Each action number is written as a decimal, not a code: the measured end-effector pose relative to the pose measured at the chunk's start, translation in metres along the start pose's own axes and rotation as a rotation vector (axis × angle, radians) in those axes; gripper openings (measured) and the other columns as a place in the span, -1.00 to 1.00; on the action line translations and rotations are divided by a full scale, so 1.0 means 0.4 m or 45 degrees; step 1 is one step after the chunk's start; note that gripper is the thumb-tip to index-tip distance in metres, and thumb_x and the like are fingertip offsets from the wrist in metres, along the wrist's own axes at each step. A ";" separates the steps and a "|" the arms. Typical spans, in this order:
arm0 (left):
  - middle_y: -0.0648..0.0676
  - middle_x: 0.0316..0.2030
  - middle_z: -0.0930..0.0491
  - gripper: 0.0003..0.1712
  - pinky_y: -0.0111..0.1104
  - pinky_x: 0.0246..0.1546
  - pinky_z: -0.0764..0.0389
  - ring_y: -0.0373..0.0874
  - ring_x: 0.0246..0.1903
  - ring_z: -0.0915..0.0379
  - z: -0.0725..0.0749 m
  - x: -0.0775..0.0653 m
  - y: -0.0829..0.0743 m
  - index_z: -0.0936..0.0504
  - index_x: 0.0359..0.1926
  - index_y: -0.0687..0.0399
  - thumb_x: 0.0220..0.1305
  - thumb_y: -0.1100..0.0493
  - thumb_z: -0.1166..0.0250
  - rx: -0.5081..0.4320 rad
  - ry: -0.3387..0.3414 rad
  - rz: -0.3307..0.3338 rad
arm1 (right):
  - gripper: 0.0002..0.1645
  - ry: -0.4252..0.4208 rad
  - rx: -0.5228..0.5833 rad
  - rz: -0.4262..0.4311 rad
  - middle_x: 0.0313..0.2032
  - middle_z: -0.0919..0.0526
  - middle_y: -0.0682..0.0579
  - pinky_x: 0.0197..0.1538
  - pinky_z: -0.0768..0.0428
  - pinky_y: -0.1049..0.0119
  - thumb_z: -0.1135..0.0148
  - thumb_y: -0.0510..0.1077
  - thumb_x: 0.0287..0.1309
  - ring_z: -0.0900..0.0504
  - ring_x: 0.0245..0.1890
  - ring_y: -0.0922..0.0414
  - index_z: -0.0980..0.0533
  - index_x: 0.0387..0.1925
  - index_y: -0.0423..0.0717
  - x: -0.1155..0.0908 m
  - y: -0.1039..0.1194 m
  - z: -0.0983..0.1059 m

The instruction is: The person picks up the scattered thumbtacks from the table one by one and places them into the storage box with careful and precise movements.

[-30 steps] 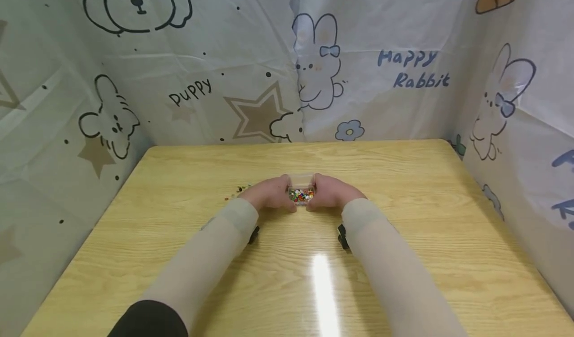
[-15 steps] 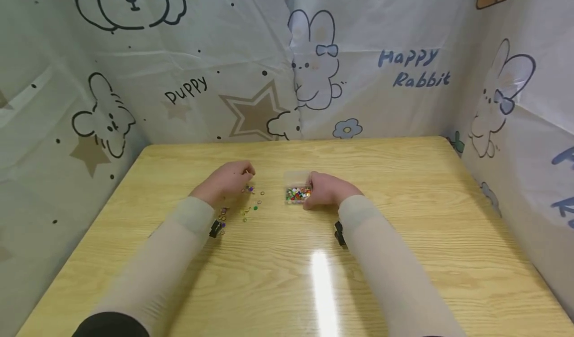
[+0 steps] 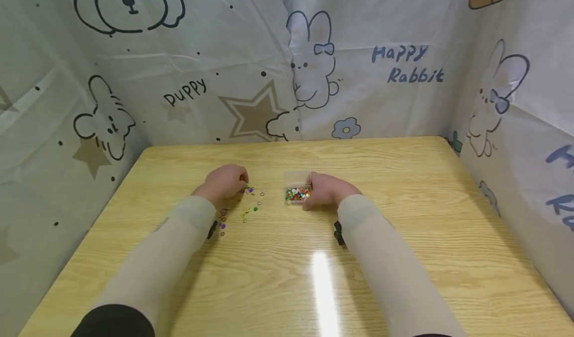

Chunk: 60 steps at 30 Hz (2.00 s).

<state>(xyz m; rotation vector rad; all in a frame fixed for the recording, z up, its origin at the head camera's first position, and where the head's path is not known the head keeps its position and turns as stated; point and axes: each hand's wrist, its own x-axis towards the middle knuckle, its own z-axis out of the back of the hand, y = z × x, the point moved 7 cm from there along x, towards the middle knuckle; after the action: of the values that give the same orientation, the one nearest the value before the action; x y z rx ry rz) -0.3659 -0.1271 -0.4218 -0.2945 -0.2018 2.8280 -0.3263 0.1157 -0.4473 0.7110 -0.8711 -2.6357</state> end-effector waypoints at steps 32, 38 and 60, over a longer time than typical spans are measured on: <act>-0.13 -0.43 -0.51 -0.80 -0.33 -0.46 -0.45 -0.23 -0.47 -0.36 -0.006 -0.056 -0.287 -0.49 -0.39 -0.13 0.23 0.30 -0.07 0.109 -0.073 -0.407 | -0.34 -0.022 0.010 0.027 -0.08 -0.49 0.00 0.11 -0.36 0.05 -0.52 -0.06 -0.20 -0.42 -0.13 0.08 -0.35 -0.05 -0.05 0.001 -0.005 -0.005; -0.15 -0.46 -0.52 -0.81 -0.31 -0.48 -0.47 -0.24 -0.48 -0.37 -0.030 -0.053 -0.335 -0.52 -0.41 -0.12 0.21 0.31 -0.13 0.152 -0.043 -0.445 | -0.39 -0.032 -0.053 0.021 -0.18 -0.48 -0.03 -0.04 -0.40 0.11 -0.52 0.00 -0.19 -0.41 -0.20 0.05 -0.34 -0.17 -0.05 0.004 -0.010 -0.007; -0.12 -0.25 -0.64 -0.79 -0.26 -0.24 -0.56 -0.23 -0.30 -0.46 -0.054 -0.053 -0.335 -0.68 -0.22 -0.13 0.30 0.21 -0.13 0.148 0.072 -0.465 | -0.39 -0.028 0.038 -0.003 -0.15 -0.51 -0.01 0.04 -0.38 0.08 -0.52 -0.06 -0.19 -0.43 -0.18 0.07 -0.36 -0.13 -0.05 0.004 -0.022 -0.010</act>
<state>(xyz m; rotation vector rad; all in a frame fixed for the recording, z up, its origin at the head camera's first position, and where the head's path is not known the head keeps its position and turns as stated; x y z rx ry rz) -0.3051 -0.0040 -0.4167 -0.2794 -0.0691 2.4557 -0.3264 0.1201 -0.4560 0.6919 -0.9180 -2.6426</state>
